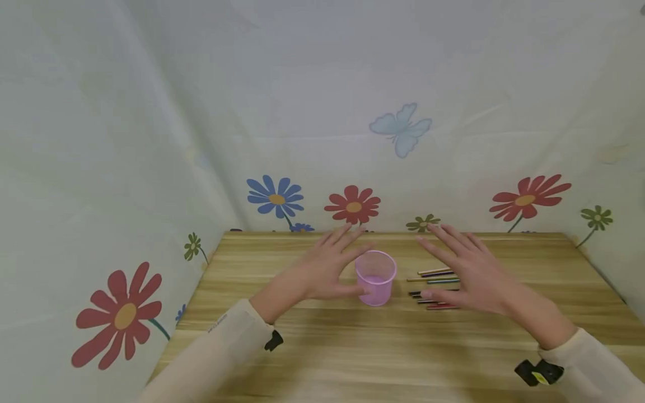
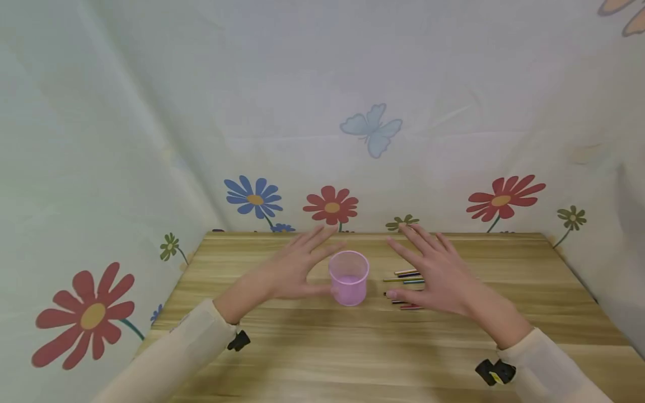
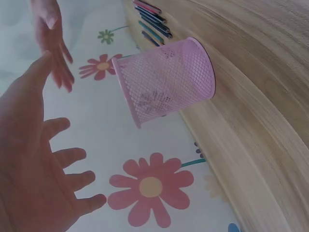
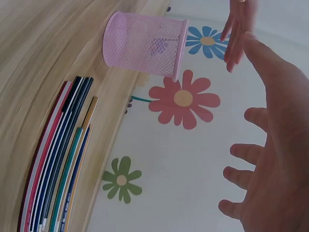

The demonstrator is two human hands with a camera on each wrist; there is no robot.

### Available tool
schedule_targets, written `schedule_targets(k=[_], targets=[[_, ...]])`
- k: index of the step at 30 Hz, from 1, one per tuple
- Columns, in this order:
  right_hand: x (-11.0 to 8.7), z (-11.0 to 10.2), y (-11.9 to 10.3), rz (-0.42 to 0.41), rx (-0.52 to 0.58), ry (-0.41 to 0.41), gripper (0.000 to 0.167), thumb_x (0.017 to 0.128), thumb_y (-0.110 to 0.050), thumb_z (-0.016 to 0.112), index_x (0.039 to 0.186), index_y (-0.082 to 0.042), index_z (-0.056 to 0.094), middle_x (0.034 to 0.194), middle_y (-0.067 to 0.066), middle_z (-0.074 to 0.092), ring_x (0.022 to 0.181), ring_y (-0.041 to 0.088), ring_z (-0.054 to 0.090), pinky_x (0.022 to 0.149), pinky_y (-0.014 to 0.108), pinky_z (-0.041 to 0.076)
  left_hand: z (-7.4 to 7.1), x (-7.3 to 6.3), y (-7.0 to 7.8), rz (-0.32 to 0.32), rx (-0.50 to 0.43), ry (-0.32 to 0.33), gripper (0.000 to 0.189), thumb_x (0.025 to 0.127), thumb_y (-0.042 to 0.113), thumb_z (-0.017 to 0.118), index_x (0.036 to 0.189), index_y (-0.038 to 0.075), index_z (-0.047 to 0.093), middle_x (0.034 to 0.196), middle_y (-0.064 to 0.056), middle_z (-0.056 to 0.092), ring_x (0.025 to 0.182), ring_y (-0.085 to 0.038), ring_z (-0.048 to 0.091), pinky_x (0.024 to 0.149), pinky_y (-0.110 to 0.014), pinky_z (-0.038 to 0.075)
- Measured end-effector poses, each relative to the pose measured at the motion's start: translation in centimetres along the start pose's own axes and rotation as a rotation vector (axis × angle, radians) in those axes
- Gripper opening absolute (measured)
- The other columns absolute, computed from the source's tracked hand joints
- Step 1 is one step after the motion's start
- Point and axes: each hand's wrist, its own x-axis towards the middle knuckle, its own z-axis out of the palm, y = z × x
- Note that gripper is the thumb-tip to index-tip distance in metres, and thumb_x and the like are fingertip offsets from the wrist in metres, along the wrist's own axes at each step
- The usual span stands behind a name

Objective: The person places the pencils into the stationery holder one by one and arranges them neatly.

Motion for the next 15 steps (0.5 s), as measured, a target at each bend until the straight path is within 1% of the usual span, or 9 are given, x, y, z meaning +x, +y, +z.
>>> schedule_targets(k=[2, 5, 7, 9, 12, 15], targets=[[-0.3, -0.1, 0.3, 0.022, 0.025, -0.015, 0.101, 0.086, -0.066, 0.078, 0.168, -0.031, 0.031, 0.175, 0.009, 0.022, 0.156, 0.045, 0.025, 0.115, 0.076, 0.026, 0.1, 0.0, -0.3, -0.016, -0.049, 0.006, 0.094, 0.093, 0.079, 0.056, 0.169, 0.035, 0.024, 0.178, 0.001, 0.005, 0.163, -0.032, 0.006, 0.127, -0.059, 0.018], [-1.0, -0.2, 0.9, 0.042, 0.08, -0.034, 0.1, 0.087, -0.06, 0.081, 0.168, -0.032, 0.03, 0.174, 0.011, 0.026, 0.154, 0.047, 0.028, 0.111, 0.078, 0.03, 0.4, -0.2, -0.6, -0.038, -0.143, 0.021, 0.092, 0.093, 0.079, 0.057, 0.169, 0.037, 0.025, 0.178, 0.002, 0.011, 0.163, -0.031, 0.011, 0.125, -0.06, 0.024], [-1.6, -0.2, 1.4, 0.053, 0.118, -0.042, 0.098, 0.088, -0.056, 0.082, 0.168, -0.032, 0.031, 0.172, 0.012, 0.031, 0.151, 0.048, 0.033, 0.108, 0.077, 0.034, 0.6, -0.3, -0.7, -0.055, -0.204, 0.034, 0.091, 0.093, 0.078, 0.058, 0.168, 0.037, 0.026, 0.177, 0.003, 0.014, 0.162, -0.03, 0.014, 0.124, -0.059, 0.027], [-2.2, -0.1, 1.9, 0.064, 0.148, -0.051, 0.094, 0.089, -0.052, 0.083, 0.167, -0.03, 0.035, 0.168, 0.014, 0.037, 0.148, 0.048, 0.039, 0.106, 0.076, 0.038, 0.8, -0.3, -0.7, -0.068, -0.254, 0.057, 0.09, 0.093, 0.076, 0.06, 0.168, 0.037, 0.027, 0.176, 0.002, 0.018, 0.161, -0.03, 0.02, 0.122, -0.059, 0.03], [-3.1, 0.1, 2.3, 0.077, 0.173, -0.06, 0.086, 0.09, -0.048, 0.083, 0.162, -0.023, 0.044, 0.161, 0.014, 0.047, 0.142, 0.046, 0.046, 0.103, 0.071, 0.043, 1.5, -0.2, -0.8, -0.099, -0.323, 0.079, 0.093, 0.093, 0.074, 0.063, 0.168, 0.035, 0.026, 0.175, 0.0, 0.023, 0.158, -0.029, 0.027, 0.121, -0.059, 0.034], [-3.8, 0.8, 2.3, 0.082, 0.188, -0.079, 0.076, 0.091, -0.047, 0.083, 0.155, -0.018, 0.054, 0.151, 0.013, 0.056, 0.135, 0.043, 0.054, 0.1, 0.068, 0.047, 3.1, -0.2, -1.0, -0.135, -0.418, 0.087, 0.096, 0.092, 0.07, 0.068, 0.169, 0.031, 0.026, 0.173, -0.002, 0.029, 0.156, -0.028, 0.032, 0.12, -0.057, 0.036]])
